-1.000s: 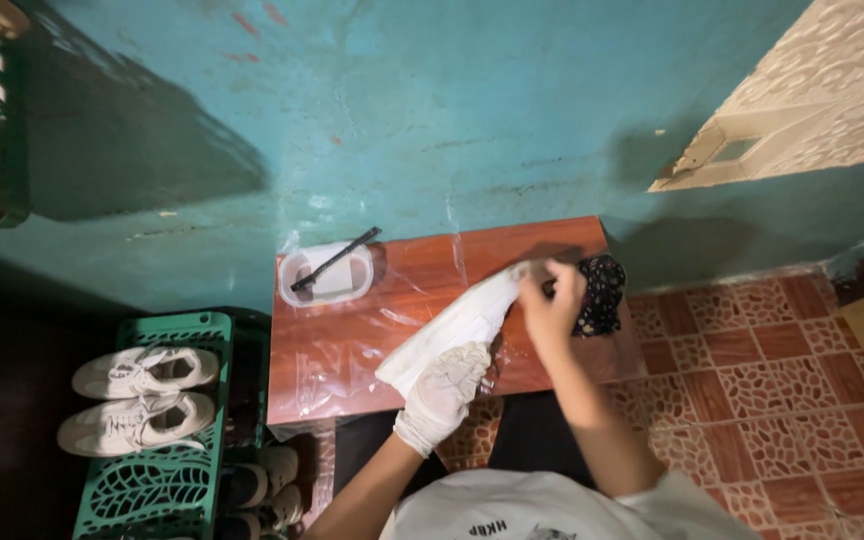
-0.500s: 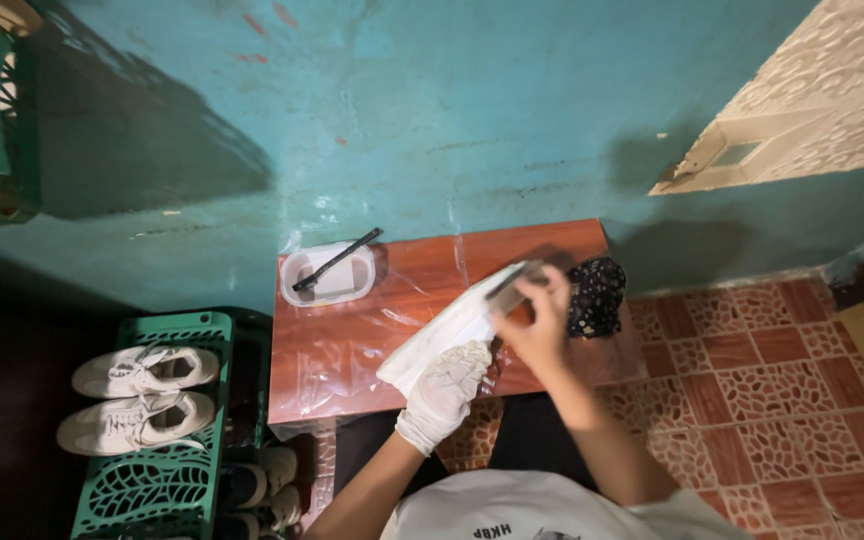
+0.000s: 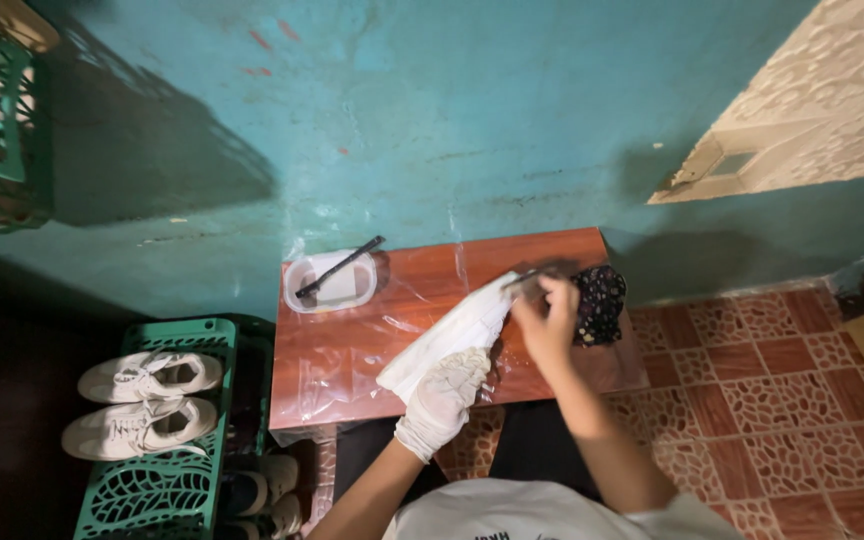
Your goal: The person cleans a white sneaker using a patterned cloth. They wipe the upper, sides, and sole of the shoe while holding it on a wooden table. Other shoes are visible on a green rack nearby.
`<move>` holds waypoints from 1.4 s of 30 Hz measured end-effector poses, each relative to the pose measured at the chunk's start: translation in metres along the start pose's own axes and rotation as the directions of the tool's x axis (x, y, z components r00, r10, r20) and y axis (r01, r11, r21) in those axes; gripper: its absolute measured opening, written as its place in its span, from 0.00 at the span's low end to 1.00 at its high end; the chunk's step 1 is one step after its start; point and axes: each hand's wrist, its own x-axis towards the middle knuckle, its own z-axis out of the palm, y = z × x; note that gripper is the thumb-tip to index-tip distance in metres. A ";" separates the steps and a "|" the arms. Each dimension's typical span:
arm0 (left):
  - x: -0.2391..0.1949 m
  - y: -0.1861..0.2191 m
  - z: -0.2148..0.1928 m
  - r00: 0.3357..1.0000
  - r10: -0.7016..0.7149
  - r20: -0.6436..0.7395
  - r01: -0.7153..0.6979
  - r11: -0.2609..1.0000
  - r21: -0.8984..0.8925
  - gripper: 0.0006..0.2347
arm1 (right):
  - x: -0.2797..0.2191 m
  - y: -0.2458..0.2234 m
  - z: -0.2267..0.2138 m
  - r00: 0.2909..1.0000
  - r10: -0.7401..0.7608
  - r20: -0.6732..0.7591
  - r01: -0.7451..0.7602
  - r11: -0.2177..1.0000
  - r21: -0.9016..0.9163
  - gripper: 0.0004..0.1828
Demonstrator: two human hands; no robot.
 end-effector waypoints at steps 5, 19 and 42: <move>-0.017 -0.014 0.019 0.997 -0.050 0.057 0.049 0.998 0.035 0.21 | 0.015 0.019 0.002 0.995 -0.093 -0.030 0.093 0.995 0.025 0.25; 0.089 0.024 -0.084 0.296 -0.781 0.550 0.355 -0.445 -0.822 0.12 | 0.027 0.005 -0.004 0.977 -0.116 -0.178 0.127 0.991 0.051 0.31; 0.099 0.037 -0.086 0.488 -0.799 0.352 0.693 0.109 -0.712 0.08 | 0.038 0.023 0.030 0.905 -0.413 -0.102 0.402 0.908 -0.115 0.29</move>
